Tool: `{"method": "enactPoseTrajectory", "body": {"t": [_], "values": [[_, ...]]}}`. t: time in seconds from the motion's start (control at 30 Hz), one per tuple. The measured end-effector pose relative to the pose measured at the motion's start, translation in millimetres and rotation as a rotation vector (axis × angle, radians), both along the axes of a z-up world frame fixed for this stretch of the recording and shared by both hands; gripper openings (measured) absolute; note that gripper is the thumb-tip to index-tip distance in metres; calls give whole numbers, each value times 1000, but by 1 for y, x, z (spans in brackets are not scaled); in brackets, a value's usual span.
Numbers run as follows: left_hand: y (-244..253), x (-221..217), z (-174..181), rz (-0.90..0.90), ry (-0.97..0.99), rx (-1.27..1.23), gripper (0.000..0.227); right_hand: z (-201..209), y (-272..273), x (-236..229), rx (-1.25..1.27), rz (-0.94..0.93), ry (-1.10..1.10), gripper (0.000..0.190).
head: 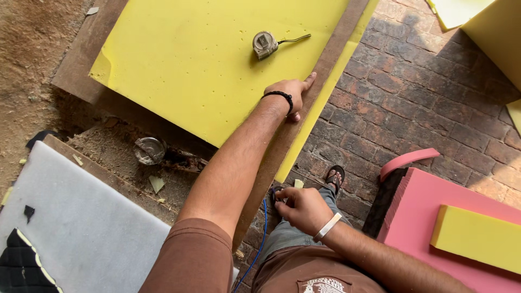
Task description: The person measures and marks a large yellow foam sheet using a tape measure and a wooden straightedge, then cuts a strip from the sheet with a long knife. The cut piece is set aside, and the person continues to mark additional lines on the remaining foam.
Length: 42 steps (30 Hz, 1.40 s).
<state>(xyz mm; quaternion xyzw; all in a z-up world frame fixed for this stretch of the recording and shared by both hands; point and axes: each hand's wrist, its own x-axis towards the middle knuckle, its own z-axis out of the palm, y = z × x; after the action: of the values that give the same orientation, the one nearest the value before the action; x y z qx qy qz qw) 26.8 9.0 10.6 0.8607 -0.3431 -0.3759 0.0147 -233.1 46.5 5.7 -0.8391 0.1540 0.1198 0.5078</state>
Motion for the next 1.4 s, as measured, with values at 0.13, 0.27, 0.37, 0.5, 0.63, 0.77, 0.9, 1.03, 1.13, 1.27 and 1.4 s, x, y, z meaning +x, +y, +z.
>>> {"method": "enactPoseTrajectory", "body": {"t": [0.13,0.27,0.37,0.5,0.63,0.77,0.9,1.03,1.13,1.27,1.4], "values": [[14,-7,-12,117,78,-72,106,9,-19,-12,207,-105,176,29],[26,-18,-44,100,-204,-425,117,11,-73,-17,433,-387,219,29],[23,-27,-59,134,-241,-269,66,3,-104,-18,498,-489,119,31],[-6,-13,-56,265,-261,-330,66,-10,-147,-7,546,-525,44,33],[-46,19,-56,315,-281,-329,68,-24,-201,19,601,-523,-31,34],[-106,54,-59,373,-302,-326,71,-37,-283,52,578,-512,-1,37],[-174,81,-60,447,-291,-297,72,-61,-380,77,554,-554,128,36],[-236,101,-60,527,-302,-325,72,-94,-474,99,563,-484,47,29],[-264,109,-65,581,-292,-362,72,-115,-526,112,504,-464,53,26],[-303,128,-71,618,-298,-384,72,-118,-569,144,451,-416,-36,20],[-340,156,-76,630,-268,-373,73,-94,-602,199,354,-382,28,18]]}}
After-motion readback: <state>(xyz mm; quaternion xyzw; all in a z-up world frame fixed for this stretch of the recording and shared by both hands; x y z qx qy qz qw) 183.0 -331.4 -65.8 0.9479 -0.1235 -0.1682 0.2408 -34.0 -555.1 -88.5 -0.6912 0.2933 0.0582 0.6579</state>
